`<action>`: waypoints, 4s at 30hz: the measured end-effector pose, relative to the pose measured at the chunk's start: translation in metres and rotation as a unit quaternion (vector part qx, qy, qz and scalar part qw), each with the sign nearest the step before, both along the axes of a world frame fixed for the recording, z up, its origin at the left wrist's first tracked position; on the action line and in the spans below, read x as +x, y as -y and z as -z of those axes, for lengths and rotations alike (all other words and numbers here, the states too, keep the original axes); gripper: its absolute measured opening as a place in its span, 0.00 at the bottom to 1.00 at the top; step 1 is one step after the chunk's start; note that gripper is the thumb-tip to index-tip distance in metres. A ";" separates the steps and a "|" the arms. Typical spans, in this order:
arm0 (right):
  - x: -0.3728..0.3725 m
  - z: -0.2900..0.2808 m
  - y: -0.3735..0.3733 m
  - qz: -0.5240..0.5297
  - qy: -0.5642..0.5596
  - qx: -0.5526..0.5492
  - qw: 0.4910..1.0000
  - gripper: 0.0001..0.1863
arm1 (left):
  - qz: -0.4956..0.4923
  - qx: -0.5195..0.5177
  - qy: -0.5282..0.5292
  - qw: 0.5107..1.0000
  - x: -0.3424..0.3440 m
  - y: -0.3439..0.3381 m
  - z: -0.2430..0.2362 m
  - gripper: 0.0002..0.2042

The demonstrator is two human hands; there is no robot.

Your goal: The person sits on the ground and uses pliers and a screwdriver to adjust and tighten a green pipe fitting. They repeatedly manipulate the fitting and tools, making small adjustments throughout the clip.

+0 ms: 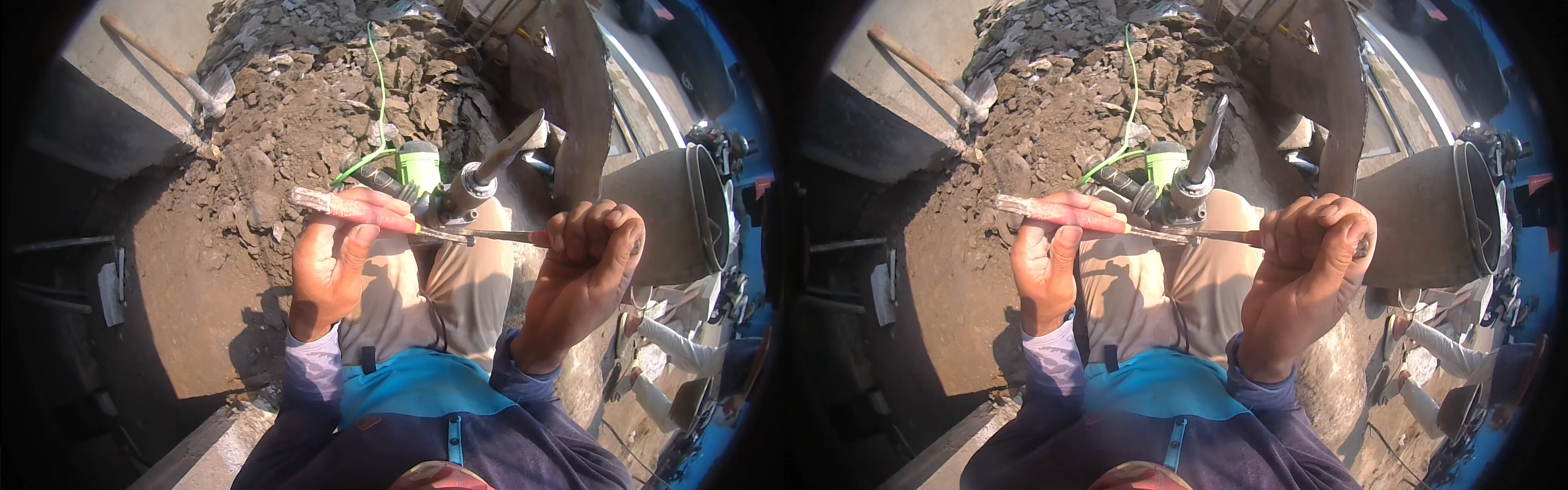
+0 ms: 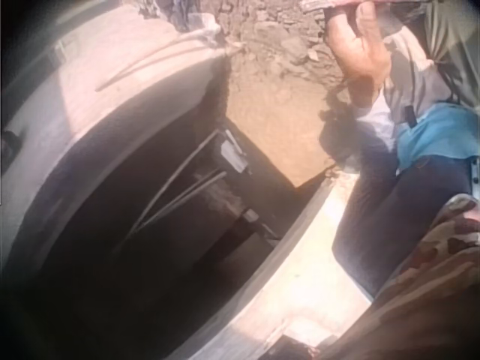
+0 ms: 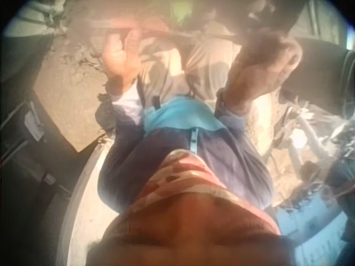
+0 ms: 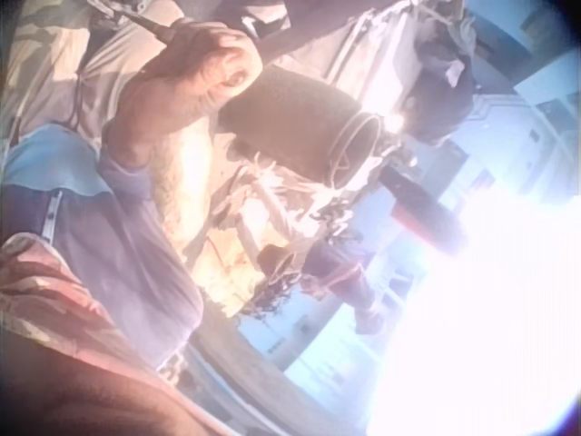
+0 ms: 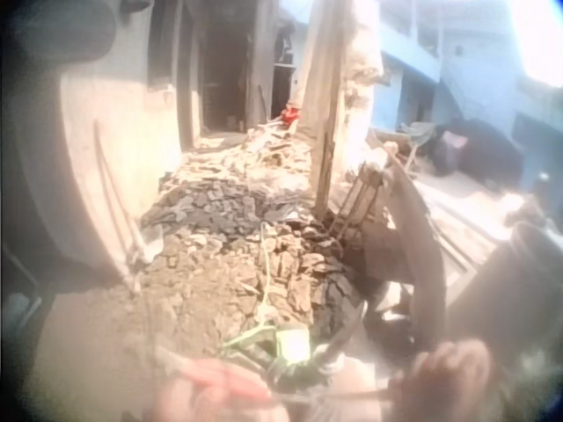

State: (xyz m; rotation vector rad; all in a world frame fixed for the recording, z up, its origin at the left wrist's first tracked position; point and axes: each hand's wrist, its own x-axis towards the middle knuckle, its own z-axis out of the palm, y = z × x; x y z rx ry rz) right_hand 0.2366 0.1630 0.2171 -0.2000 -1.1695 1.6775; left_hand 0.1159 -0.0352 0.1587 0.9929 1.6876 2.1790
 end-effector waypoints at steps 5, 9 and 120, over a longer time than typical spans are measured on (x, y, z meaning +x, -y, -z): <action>-0.012 0.008 0.001 -0.050 -0.052 0.028 0.997 0.14 | -0.016 -0.029 -0.052 0.998 -0.009 -0.004 -0.020 0.12; -0.015 0.012 0.001 -0.059 -0.052 0.027 0.997 0.15 | 0.015 0.001 -0.042 0.999 -0.010 -0.009 -0.015 0.06; -0.184 0.030 -0.110 -0.300 0.287 0.537 0.734 0.16 | 0.118 -0.055 0.245 0.961 0.090 -0.029 0.167 0.48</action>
